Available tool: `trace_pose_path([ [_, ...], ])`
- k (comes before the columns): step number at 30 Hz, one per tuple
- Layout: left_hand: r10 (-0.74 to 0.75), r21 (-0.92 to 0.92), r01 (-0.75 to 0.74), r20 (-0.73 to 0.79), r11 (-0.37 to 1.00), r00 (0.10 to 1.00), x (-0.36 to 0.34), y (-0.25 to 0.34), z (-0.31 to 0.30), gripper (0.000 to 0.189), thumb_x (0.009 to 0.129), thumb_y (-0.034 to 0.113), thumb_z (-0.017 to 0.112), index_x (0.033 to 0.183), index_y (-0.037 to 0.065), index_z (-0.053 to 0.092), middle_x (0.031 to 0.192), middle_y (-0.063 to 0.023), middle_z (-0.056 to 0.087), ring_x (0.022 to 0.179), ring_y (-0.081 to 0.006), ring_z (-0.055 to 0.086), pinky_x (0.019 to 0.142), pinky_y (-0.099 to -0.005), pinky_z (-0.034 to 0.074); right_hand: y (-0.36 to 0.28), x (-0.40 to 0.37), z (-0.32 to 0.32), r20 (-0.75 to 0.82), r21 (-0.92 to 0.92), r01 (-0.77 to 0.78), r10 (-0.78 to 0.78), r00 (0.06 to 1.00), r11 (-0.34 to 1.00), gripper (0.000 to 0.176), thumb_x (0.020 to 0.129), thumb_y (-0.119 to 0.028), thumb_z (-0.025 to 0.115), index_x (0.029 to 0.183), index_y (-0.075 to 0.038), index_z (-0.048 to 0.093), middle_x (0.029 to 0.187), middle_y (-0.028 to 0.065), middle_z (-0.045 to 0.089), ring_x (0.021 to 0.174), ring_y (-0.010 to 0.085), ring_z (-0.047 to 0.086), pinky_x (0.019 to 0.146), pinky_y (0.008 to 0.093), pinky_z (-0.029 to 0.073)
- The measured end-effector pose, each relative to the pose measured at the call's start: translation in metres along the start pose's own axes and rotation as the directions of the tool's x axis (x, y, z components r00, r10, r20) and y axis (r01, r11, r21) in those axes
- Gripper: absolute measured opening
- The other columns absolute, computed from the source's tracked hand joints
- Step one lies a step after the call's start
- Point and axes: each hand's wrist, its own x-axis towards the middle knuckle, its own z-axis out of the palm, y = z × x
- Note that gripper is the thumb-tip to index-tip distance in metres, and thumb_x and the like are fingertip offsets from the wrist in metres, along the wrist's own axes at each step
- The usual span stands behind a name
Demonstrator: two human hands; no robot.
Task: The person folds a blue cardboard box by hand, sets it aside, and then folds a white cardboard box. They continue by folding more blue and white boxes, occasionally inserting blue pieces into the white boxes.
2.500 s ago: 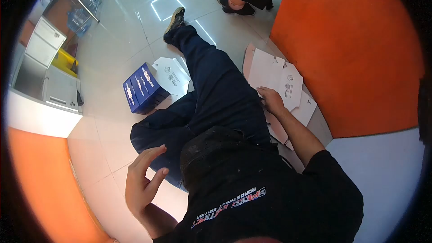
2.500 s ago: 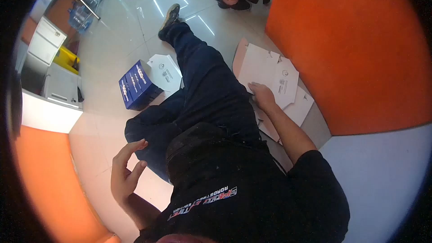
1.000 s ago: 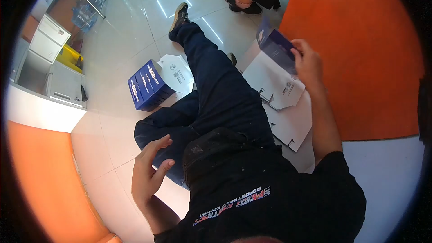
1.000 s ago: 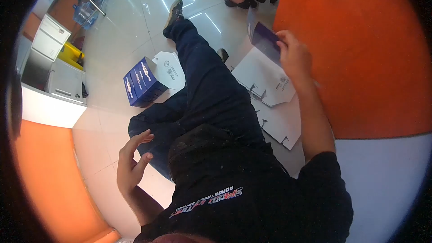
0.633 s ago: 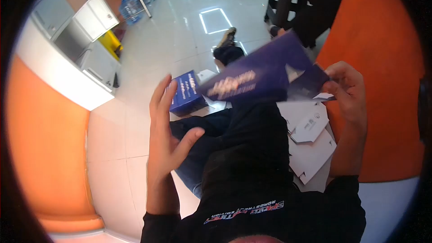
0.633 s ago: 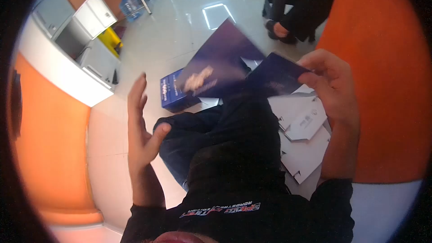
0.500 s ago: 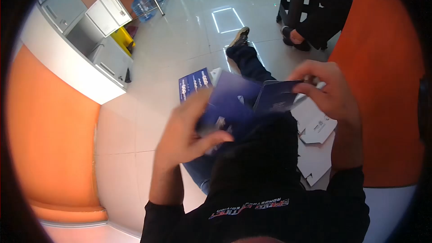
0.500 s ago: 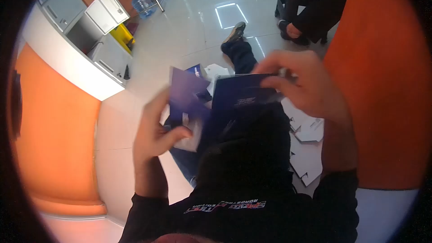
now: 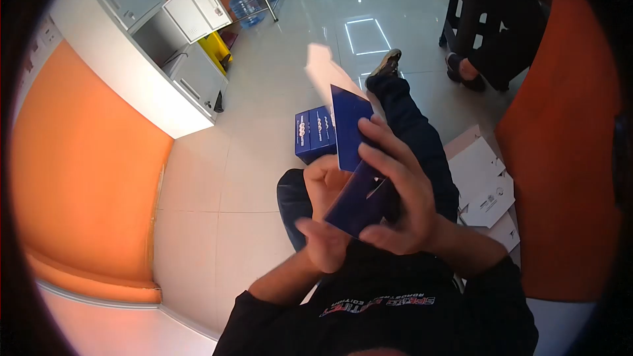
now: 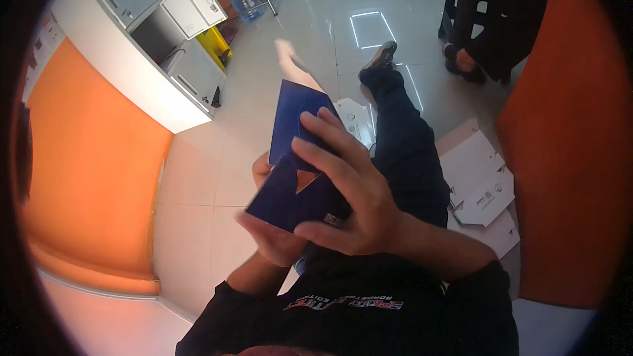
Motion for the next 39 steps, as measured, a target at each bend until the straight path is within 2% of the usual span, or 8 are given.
trace_pose_path([
  [3,-0.148,-0.761,0.095,-0.002,0.642,0.989,0.017,0.014,0.004,0.089,0.101,0.078,0.037,0.154,0.007,0.034,0.156,-0.0181,0.04,0.145,-0.0304,0.045,0.116,-0.0467,0.044,0.014,-0.006,0.0,0.041,-0.13,0.114,-0.109,0.993,0.985,0.092,0.077,-0.039,0.092,0.15,-0.001,0.052,0.16,0.0272,0.043,0.149,0.0492,0.039,0.121,0.0569,0.035],
  [7,-0.498,-0.644,0.409,0.05,0.647,0.866,0.029,0.014,-0.023,0.072,0.109,0.049,0.05,0.162,0.006,0.025,0.152,-0.0164,0.048,0.137,-0.0262,0.055,0.11,-0.0414,0.051,0.01,0.003,-0.003,0.244,-0.189,0.119,-0.071,0.967,0.975,0.091,0.076,-0.034,0.092,0.151,-0.004,0.052,0.159,0.0244,0.045,0.147,0.0467,0.044,0.12,0.055,0.037],
  [12,-0.455,-0.709,0.461,0.218,0.534,0.863,0.032,-0.001,-0.038,0.061,0.107,0.02,0.049,0.161,0.003,0.026,0.149,-0.0173,0.05,0.135,-0.0279,0.058,0.11,-0.0436,0.052,0.01,0.005,-0.011,0.3,-0.272,0.116,-0.031,0.954,0.955,0.091,0.075,-0.026,0.091,0.152,-0.003,0.05,0.158,0.0267,0.046,0.144,0.048,0.047,0.119,0.0557,0.038],
  [17,-0.334,-0.788,0.174,-0.042,0.591,0.942,0.027,0.005,-0.019,0.065,0.1,-0.006,0.055,0.156,0.011,0.027,0.146,-0.0153,0.053,0.133,-0.0269,0.059,0.109,-0.0432,0.053,0.006,-0.009,0.007,-0.156,-0.047,0.284,-0.288,0.945,0.958,0.076,0.074,-0.024,0.091,0.143,-0.011,0.061,0.142,0.0225,0.056,0.133,0.0462,0.057,0.107,0.0501,0.05],
  [22,-0.237,-0.631,0.082,-0.166,0.772,0.957,0.02,0.003,0.0,0.058,0.102,0.0,0.055,0.154,0.008,0.03,0.143,-0.018,0.055,0.125,-0.0299,0.065,0.103,-0.0439,0.057,0.001,-0.011,-0.017,0.087,-0.387,0.315,-0.306,0.948,0.867,0.04,0.077,-0.017,0.087,0.117,-0.017,0.078,0.138,0.0143,0.059,0.128,0.0388,0.064,0.096,0.0423,0.055],
  [27,-0.283,-0.812,0.093,-0.091,0.577,0.955,0.027,-0.003,-0.011,0.045,0.104,0.001,0.056,0.147,0.005,0.044,0.139,-0.0157,0.061,0.124,-0.0271,0.066,0.104,-0.0425,0.056,-0.006,-0.004,-0.036,0.248,-0.367,0.273,-0.189,0.95,0.889,0.044,0.076,-0.014,0.088,0.118,-0.014,0.078,0.138,0.0143,0.062,0.131,0.0366,0.062,0.095,0.042,0.054],
  [32,-0.387,-0.79,0.238,0.002,0.565,0.922,0.019,-0.023,-0.01,0.039,0.104,-0.001,0.059,0.142,0.001,0.051,0.136,-0.0142,0.065,0.117,-0.0227,0.07,0.101,-0.0399,0.059,-0.002,0.002,-0.014,0.15,-0.492,0.149,-0.085,0.985,0.858,0.054,0.07,-0.013,0.09,0.122,-0.01,0.077,0.135,0.0156,0.063,0.132,0.0375,0.061,0.094,0.0441,0.053],
  [39,-0.219,-0.555,0.029,-0.279,0.831,0.935,0.019,-0.038,0.004,0.049,0.099,-0.007,0.066,0.141,0.001,0.041,0.131,-0.0157,0.063,0.112,-0.0198,0.07,0.091,-0.0317,0.06,0.007,0.006,-0.002,0.092,-0.504,0.121,-0.086,0.992,0.855,0.038,0.07,-0.012,0.091,0.107,-0.009,0.081,0.113,0.0084,0.067,0.125,0.0359,0.065,0.092,0.0455,0.055],
])
